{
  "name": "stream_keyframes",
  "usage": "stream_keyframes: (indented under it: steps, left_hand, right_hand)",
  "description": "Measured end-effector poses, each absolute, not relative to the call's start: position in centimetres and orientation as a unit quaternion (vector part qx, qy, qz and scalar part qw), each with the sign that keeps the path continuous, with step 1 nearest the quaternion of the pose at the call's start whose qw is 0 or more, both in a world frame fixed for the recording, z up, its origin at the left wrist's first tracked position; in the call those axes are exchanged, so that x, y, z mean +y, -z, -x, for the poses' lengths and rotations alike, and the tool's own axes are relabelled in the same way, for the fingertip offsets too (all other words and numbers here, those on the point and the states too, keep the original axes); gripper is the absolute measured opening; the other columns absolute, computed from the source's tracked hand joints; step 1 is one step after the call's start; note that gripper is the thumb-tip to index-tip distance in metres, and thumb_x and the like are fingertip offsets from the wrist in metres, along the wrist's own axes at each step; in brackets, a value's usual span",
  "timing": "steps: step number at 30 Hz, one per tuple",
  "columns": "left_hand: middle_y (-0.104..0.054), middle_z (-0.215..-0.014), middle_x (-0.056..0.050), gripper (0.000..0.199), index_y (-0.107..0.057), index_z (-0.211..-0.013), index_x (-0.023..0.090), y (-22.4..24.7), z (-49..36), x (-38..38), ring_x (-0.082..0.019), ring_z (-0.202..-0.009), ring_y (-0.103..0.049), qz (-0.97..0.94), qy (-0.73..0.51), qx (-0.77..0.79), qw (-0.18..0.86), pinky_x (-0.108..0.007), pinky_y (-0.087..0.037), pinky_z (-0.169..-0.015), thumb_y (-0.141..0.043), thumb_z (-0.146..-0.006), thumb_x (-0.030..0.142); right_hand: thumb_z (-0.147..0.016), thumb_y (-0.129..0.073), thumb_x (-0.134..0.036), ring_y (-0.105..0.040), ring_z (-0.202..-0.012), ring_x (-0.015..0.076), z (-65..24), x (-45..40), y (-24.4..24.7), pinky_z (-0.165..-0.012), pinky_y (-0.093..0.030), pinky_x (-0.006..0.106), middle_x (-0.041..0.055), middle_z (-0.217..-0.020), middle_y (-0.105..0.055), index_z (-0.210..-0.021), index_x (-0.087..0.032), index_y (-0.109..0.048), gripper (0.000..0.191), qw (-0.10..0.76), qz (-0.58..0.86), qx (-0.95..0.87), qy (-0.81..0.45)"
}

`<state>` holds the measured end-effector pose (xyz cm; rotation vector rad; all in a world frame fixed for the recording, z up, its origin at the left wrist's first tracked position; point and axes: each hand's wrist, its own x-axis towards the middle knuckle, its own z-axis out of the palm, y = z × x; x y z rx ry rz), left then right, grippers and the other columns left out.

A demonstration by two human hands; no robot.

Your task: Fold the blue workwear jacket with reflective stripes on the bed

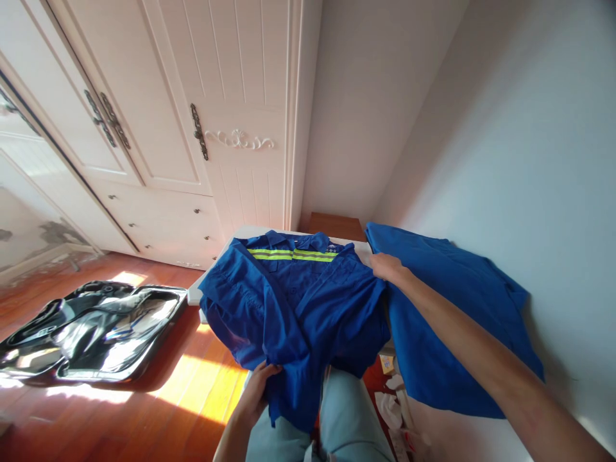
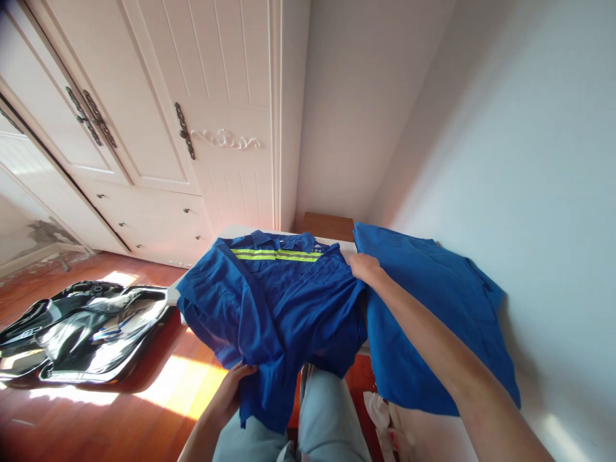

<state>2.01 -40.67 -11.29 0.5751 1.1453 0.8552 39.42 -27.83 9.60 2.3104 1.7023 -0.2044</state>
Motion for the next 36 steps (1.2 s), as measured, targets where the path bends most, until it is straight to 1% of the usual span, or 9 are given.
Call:
stream_keyframes:
  steps: [3,8,13,16,19,22,26,30,36]
  left_hand:
    - [-0.071,-0.076,-0.005,0.037,-0.068,-0.086,0.016,13.0,-2.5,-40.8,-0.021,-0.071,-0.069,-0.252,-0.383,0.544,0.703,-0.028,-0.053,-0.062,-0.08,-0.059,0.038]
    - [-0.073,-0.098,-0.008,0.057,-0.066,-0.099,0.018,13.5,-2.7,-40.5,-0.027,-0.1,-0.068,-0.314,-0.504,0.539,0.598,-0.034,-0.054,-0.082,-0.082,-0.06,0.056]
    - [-0.072,-0.094,-0.01,0.069,-0.06,-0.113,0.015,12.4,-2.5,-39.8,-0.027,-0.092,-0.068,-0.312,-0.533,0.551,0.561,-0.037,-0.054,-0.082,-0.082,-0.061,0.056]
    - [-0.068,-0.101,-0.01,0.074,-0.052,-0.125,0.016,10.7,-1.3,-39.3,-0.026,-0.096,-0.066,-0.286,-0.633,0.604,0.39,-0.041,-0.053,-0.085,-0.077,-0.068,0.056]
    - [-0.064,-0.113,-0.01,0.052,-0.055,-0.123,0.018,7.3,0.4,-36.9,-0.026,-0.105,-0.063,-0.352,-0.675,0.618,0.195,-0.044,-0.049,-0.094,-0.062,-0.084,0.052]
    - [-0.063,-0.121,-0.014,0.043,-0.061,-0.116,0.018,3.4,1.2,-31.5,-0.03,-0.12,-0.056,-0.541,-0.575,0.604,0.108,-0.047,-0.043,-0.103,-0.054,-0.09,0.052]
    - [-0.041,-0.151,-0.021,0.058,-0.056,-0.131,0.009,1.0,-0.4,-22.9,-0.036,-0.149,-0.016,-0.718,-0.356,0.597,0.034,-0.056,-0.019,-0.118,-0.042,-0.095,0.053]
    - [-0.035,-0.154,-0.021,0.072,-0.046,-0.144,0.006,2.0,-2.3,-17.2,-0.036,-0.148,-0.018,-0.775,-0.166,0.608,0.051,-0.058,-0.013,-0.118,-0.037,-0.096,0.059]
    - [-0.029,-0.158,-0.017,0.075,-0.04,-0.149,0.009,2.6,-3.2,-12.4,-0.034,-0.149,-0.018,-0.8,-0.119,0.587,0.048,-0.057,-0.013,-0.118,-0.031,-0.097,0.061]
  right_hand:
    - [-0.09,-0.053,-0.012,-0.057,-0.114,0.0274,-37.9,-27.6,-9.3,-0.096,-0.046,0.033,0.0156,-0.121,-0.059,-0.12,-0.014,-0.063,0.032,0.095,-0.772,0.628,0.028]
    - [-0.099,-0.049,-0.032,-0.039,-0.135,0.0235,-36.6,-26.6,-6.7,-0.115,-0.031,0.031,0.0124,-0.143,-0.043,-0.143,-0.017,-0.049,0.046,0.046,-0.693,0.72,0.008]
    - [-0.102,-0.035,-0.056,-0.014,-0.149,0.0254,-38.4,-24.7,-1.0,-0.124,-0.016,0.037,0.0101,-0.159,-0.01,-0.159,-0.013,-0.021,0.073,0.034,-0.702,0.705,0.092]
    - [-0.102,-0.017,-0.062,-0.006,-0.15,0.0252,-39.6,-23.8,1.4,-0.126,-0.011,0.04,0.0091,-0.16,-0.003,-0.16,-0.009,-0.015,0.079,0.031,-0.722,0.684,0.095]
    - [-0.1,-0.012,-0.068,-0.003,-0.151,0.0246,-40.4,-23.1,2.3,-0.126,-0.01,0.041,0.0069,-0.16,-0.003,-0.16,-0.01,-0.014,0.084,0.025,-0.719,0.688,0.094]
    - [-0.098,-0.011,-0.072,-0.003,-0.151,0.0245,-40.7,-22.5,2.6,-0.126,-0.011,0.041,0.0065,-0.16,-0.004,-0.16,-0.011,-0.015,0.087,0.022,-0.714,0.693,0.097]
    - [-0.098,-0.011,-0.072,-0.004,-0.151,0.0242,-41.1,-21.5,3.0,-0.126,-0.01,0.041,0.0064,-0.16,-0.004,-0.16,-0.011,-0.016,0.087,0.016,-0.715,0.692,0.093]
    - [-0.099,-0.013,-0.07,-0.005,-0.151,0.023,-41.8,-20.2,3.4,-0.126,-0.01,0.041,0.0058,-0.16,-0.005,-0.16,-0.011,-0.016,0.085,0.018,-0.724,0.684,0.084]
    - [-0.1,-0.015,-0.068,-0.007,-0.151,0.0226,-42.8,-17.5,3.5,-0.126,-0.012,0.04,0.0064,-0.16,-0.005,-0.16,-0.012,-0.016,0.083,0.02,-0.745,0.664,0.07]
